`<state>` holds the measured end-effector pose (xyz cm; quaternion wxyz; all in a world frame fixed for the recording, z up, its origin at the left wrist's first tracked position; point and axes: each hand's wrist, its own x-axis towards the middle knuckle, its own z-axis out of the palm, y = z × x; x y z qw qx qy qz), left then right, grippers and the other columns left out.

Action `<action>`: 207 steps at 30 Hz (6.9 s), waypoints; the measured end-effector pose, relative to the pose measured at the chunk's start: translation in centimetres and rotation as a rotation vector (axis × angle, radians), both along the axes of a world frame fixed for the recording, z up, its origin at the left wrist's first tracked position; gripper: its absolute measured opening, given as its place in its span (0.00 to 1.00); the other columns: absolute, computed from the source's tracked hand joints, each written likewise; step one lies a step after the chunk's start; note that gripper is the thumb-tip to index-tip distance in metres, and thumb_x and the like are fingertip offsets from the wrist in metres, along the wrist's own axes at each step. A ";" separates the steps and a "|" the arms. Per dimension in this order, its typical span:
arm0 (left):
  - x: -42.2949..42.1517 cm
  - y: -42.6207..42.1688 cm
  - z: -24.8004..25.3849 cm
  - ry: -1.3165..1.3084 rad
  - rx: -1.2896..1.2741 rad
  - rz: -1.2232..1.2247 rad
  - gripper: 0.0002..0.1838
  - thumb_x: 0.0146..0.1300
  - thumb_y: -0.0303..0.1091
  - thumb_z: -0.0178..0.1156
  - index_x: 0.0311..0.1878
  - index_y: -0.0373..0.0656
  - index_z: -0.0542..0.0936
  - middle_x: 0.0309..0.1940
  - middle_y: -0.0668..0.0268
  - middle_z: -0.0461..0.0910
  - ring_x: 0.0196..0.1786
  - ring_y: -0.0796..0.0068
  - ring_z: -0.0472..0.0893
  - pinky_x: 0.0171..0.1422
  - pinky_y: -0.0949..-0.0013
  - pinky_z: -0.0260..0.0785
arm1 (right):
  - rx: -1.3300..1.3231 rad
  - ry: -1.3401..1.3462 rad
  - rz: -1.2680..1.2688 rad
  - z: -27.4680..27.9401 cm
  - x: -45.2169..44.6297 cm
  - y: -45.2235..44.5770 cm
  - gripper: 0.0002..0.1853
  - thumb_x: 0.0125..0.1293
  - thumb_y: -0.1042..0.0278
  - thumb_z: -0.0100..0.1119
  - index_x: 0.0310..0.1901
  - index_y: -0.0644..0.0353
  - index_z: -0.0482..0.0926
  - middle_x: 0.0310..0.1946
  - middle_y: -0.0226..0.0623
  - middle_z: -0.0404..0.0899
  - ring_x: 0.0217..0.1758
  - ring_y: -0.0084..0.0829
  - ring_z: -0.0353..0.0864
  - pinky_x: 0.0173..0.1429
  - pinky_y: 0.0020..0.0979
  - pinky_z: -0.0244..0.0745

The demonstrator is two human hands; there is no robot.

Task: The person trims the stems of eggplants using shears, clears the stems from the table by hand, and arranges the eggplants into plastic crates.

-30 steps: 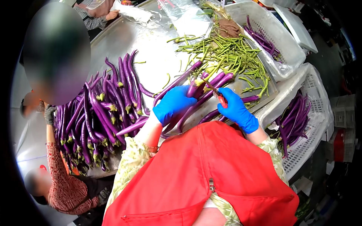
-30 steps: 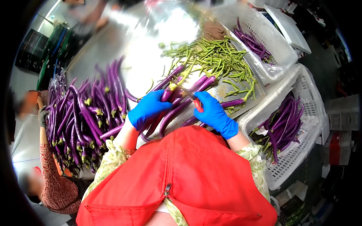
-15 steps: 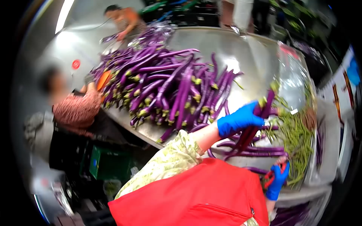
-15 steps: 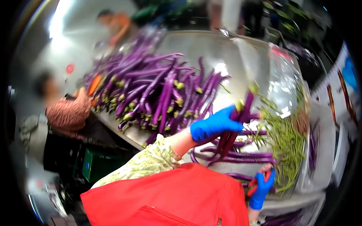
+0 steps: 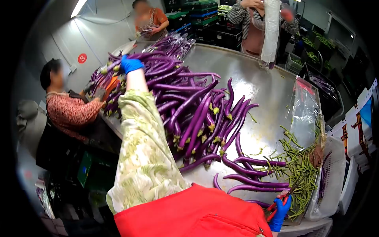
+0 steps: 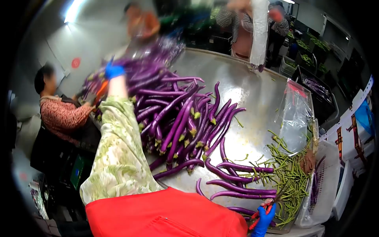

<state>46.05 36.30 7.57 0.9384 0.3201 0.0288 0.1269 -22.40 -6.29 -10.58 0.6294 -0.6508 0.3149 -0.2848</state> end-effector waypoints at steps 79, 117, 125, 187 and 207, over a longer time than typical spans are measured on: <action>-45.7 -34.3 -12.1 -0.166 1.200 -1.792 0.25 0.48 0.29 0.69 0.51 0.35 0.75 0.34 0.68 0.79 0.36 0.80 0.77 0.43 0.76 0.70 | -0.119 0.134 -0.058 -3.3 -8.3 1.1 0.22 0.56 0.71 0.59 0.53 0.68 0.69 0.38 0.32 0.73 0.42 0.21 0.70 0.49 0.26 0.69; -47.0 -29.4 -13.9 -1.358 1.605 -1.295 0.18 0.42 0.27 0.66 0.40 0.39 0.77 0.43 0.57 0.79 0.39 0.52 0.78 0.43 0.60 0.71 | 0.074 0.191 0.170 -0.4 -7.4 0.4 0.24 0.54 0.69 0.57 0.54 0.65 0.71 0.39 0.37 0.76 0.43 0.25 0.74 0.50 0.28 0.71; -46.9 -29.2 -13.4 -1.425 1.654 -1.182 0.16 0.42 0.28 0.66 0.38 0.40 0.77 0.46 0.57 0.79 0.39 0.52 0.79 0.44 0.58 0.72 | 0.144 0.087 0.170 -1.5 -5.8 0.5 0.22 0.54 0.71 0.57 0.53 0.65 0.72 0.38 0.34 0.76 0.41 0.23 0.73 0.50 0.27 0.71; 3.6 1.6 0.0 -0.101 0.149 0.023 0.16 0.65 0.43 0.49 0.40 0.41 0.78 0.37 0.60 0.81 0.44 0.65 0.78 0.55 0.58 0.68 | 0.279 -0.003 -0.097 -0.5 0.0 1.9 0.11 0.58 0.75 0.54 0.43 0.55 0.69 0.30 0.25 0.67 0.27 0.17 0.67 0.30 0.19 0.63; -39.9 -34.9 -25.8 -1.596 1.735 -1.026 0.16 0.53 0.30 0.60 0.47 0.49 0.79 0.34 0.57 0.77 0.38 0.52 0.77 0.45 0.57 0.70 | 0.332 -0.148 -0.560 -1.3 -9.2 6.0 0.14 0.59 0.75 0.55 0.48 0.58 0.70 0.34 0.30 0.73 0.20 0.20 0.67 0.23 0.22 0.62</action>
